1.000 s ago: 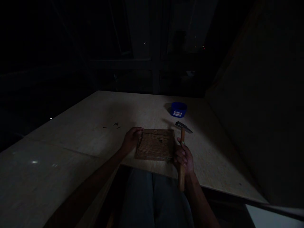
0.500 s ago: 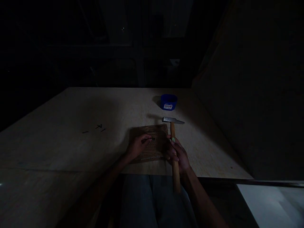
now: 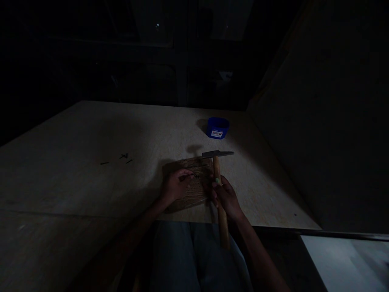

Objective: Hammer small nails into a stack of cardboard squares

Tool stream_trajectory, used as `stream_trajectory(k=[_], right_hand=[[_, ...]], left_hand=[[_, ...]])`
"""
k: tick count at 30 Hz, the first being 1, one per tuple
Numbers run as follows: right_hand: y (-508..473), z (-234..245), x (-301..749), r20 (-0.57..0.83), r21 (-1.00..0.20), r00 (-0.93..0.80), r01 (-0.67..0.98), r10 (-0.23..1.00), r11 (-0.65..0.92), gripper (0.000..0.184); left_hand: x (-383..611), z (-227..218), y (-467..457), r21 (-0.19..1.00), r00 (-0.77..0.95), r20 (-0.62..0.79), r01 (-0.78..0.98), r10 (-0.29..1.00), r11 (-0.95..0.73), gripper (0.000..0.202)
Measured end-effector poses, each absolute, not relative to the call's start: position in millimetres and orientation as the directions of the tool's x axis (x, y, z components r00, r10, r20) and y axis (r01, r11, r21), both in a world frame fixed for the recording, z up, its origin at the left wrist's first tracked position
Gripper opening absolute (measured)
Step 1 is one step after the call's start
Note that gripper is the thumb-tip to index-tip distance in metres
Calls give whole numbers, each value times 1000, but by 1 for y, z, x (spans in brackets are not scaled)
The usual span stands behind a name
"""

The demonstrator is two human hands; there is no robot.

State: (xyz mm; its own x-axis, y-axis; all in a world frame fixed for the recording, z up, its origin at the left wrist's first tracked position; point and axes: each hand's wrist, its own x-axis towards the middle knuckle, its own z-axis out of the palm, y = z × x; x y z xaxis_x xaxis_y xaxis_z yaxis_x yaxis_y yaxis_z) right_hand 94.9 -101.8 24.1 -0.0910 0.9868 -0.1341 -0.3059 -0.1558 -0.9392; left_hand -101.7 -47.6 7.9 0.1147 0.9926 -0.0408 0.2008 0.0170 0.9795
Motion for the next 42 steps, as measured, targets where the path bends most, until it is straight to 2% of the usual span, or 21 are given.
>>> stream_trajectory(k=[8, 13, 17, 23, 30, 35, 42], right_hand=[[-96, 31, 94, -138, -968, -110, -197, 984, -158, 42], [-96, 26, 94, -154, -960, -62, -227, 986, -164, 47], [-97, 26, 93, -156, -954, -35, -255, 987, -159, 43], [-99, 23, 93, -135, -967, -22, -215, 991, -136, 42], [-98, 29, 93, -132, -973, -68, -184, 989, -142, 44], [-99, 34, 93, -146, -976, -127, -145, 981, -164, 38], [-99, 26, 96, -166, -969, -122, -162, 979, -185, 44]], left_hand=[[-102, 4, -44, 970, 102, -82, 235, 991, 56, 21], [-100, 1, -45, 963, 93, -93, 263, 991, 66, 21], [-100, -3, -45, 965, 125, -113, 250, 986, 79, 21], [-99, 0, -47, 954, 107, -110, 291, 988, 75, 22], [-99, -1, -48, 965, 92, -47, 260, 995, 21, 21], [-97, -3, -47, 971, 68, -74, 234, 995, 57, 20], [-96, -2, -48, 968, 91, -80, 244, 993, 55, 21]])
